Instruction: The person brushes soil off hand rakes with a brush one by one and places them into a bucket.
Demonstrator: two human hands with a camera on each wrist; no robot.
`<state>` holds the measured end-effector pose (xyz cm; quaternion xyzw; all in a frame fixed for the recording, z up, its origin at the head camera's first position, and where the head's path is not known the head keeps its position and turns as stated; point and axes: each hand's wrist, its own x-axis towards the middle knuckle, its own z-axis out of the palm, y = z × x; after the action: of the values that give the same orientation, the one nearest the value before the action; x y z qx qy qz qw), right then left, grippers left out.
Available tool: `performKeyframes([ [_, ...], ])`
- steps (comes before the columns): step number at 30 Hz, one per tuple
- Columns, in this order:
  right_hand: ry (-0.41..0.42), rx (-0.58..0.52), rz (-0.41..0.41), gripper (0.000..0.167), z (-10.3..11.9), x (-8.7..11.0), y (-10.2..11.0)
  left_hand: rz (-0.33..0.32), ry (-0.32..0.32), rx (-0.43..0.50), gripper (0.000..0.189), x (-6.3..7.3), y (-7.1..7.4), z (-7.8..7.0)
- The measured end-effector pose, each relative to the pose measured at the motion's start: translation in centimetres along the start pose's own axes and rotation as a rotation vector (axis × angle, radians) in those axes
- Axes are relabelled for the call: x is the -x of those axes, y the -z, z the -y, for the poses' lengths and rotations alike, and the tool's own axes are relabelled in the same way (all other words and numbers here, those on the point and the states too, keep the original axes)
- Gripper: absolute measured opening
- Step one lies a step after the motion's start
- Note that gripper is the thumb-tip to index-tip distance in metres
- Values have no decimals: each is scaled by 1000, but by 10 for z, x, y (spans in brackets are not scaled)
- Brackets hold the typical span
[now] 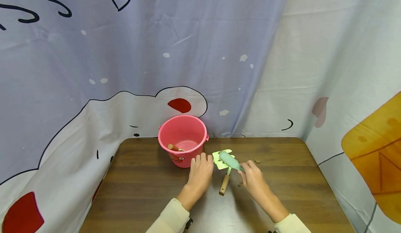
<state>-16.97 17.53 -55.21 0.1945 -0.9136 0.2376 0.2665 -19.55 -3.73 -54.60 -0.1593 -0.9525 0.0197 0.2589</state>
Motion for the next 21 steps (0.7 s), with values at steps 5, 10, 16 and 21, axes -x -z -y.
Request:
performKeyframes([
  [5, -29, -7, 12, 25, -4, -1, 2, -21, 6, -21, 30, 1, 0, 2],
  [10, -39, 8, -6, 26, -12, 1, 2, -19, 10, -28, 30, 1, 1, 5],
  [16, -24, 13, -45, 28, -17, 3, -1, -6, 8, -17, 33, 3, 2, 8],
  [21, -22, 25, -68, 27, -27, 4, 0, -8, 10, -16, 19, 4, 1, 12],
])
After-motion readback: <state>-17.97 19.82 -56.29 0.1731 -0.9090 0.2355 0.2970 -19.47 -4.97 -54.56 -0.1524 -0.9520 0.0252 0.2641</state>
